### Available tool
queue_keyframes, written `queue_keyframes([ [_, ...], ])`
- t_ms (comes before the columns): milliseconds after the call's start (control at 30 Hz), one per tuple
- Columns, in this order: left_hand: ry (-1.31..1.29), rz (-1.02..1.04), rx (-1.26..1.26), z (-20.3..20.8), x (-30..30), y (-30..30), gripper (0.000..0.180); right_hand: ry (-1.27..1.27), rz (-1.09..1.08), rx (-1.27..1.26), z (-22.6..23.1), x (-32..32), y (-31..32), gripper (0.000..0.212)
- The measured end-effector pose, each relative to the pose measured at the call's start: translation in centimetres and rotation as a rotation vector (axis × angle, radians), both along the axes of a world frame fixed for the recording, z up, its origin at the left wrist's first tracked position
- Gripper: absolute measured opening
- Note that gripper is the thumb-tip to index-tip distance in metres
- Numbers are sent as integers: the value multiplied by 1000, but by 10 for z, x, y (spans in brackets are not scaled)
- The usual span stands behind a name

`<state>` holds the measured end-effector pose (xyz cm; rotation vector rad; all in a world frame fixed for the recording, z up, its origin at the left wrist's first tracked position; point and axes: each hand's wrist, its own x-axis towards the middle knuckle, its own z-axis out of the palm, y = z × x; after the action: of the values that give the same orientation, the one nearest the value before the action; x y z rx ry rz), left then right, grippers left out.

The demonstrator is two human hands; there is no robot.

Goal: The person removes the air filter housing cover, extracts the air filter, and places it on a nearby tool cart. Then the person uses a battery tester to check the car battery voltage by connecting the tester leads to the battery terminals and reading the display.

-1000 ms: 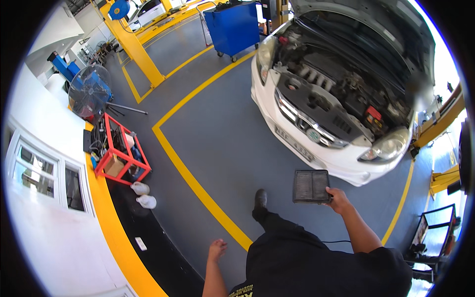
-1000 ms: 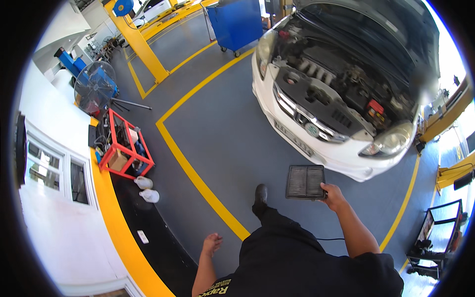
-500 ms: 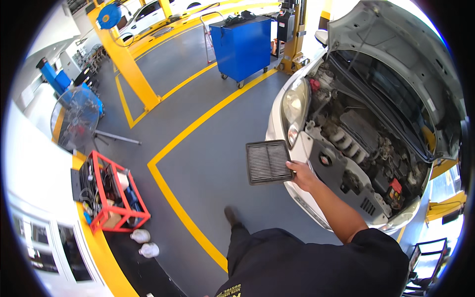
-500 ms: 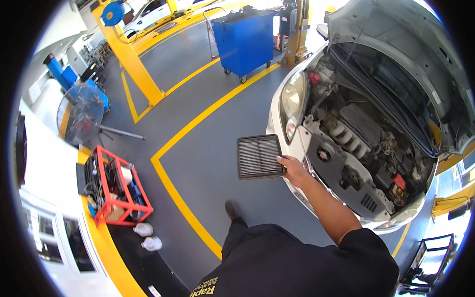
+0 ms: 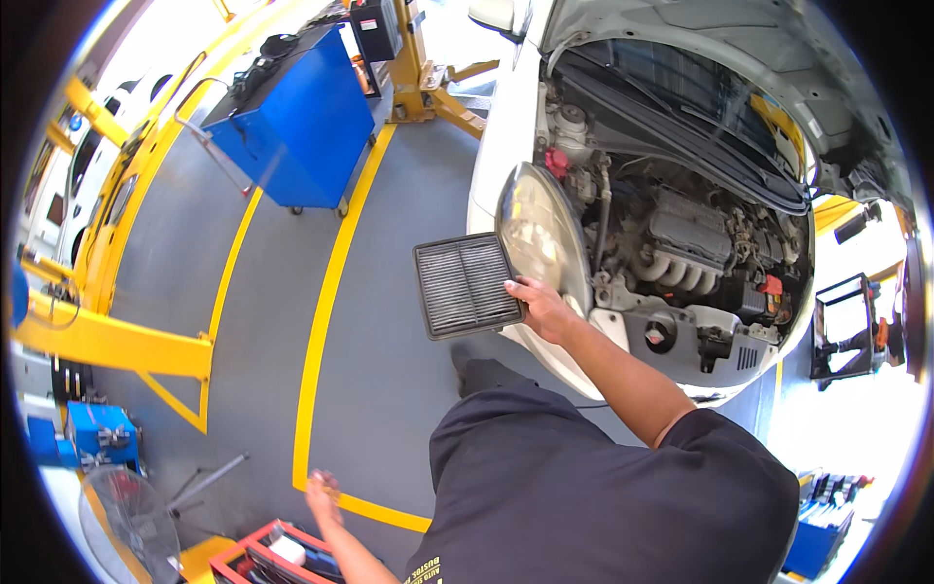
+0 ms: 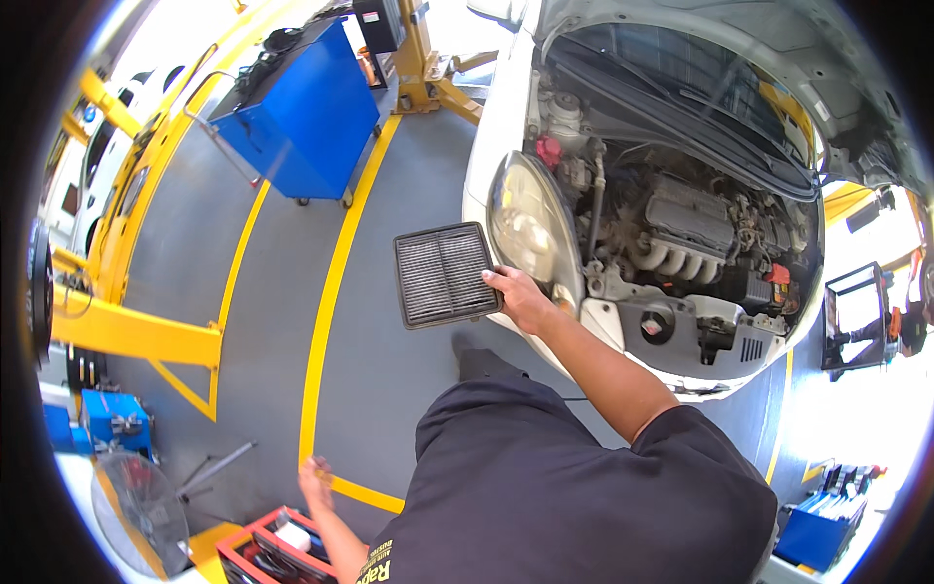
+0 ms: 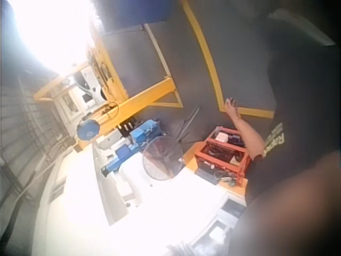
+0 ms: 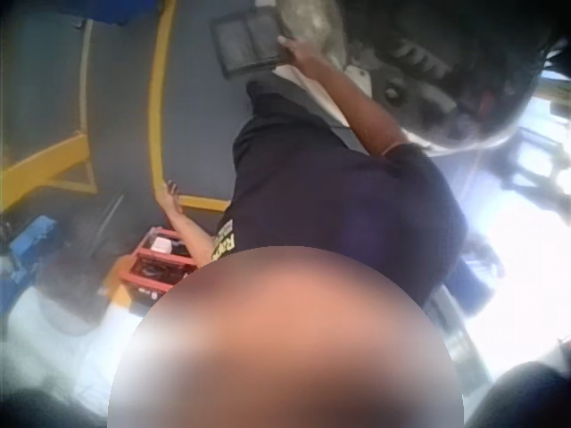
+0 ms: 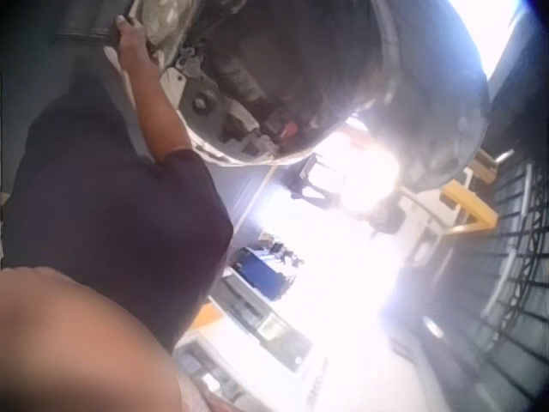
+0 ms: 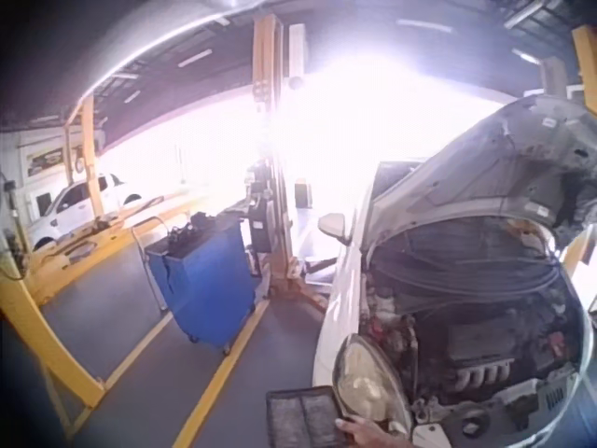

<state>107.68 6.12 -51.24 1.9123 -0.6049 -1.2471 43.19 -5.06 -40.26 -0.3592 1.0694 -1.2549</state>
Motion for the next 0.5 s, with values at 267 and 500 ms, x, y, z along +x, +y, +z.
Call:
queue_keyframes([
  [267, -93, -350, -92, 87, -130, -440, 41, 32, -133, 84, -10, -2, -272, 42],
  [500, -89, -540, -331, 147, -167, -744, 31, 112, -170, -32, 45, 0, -474, 28],
])
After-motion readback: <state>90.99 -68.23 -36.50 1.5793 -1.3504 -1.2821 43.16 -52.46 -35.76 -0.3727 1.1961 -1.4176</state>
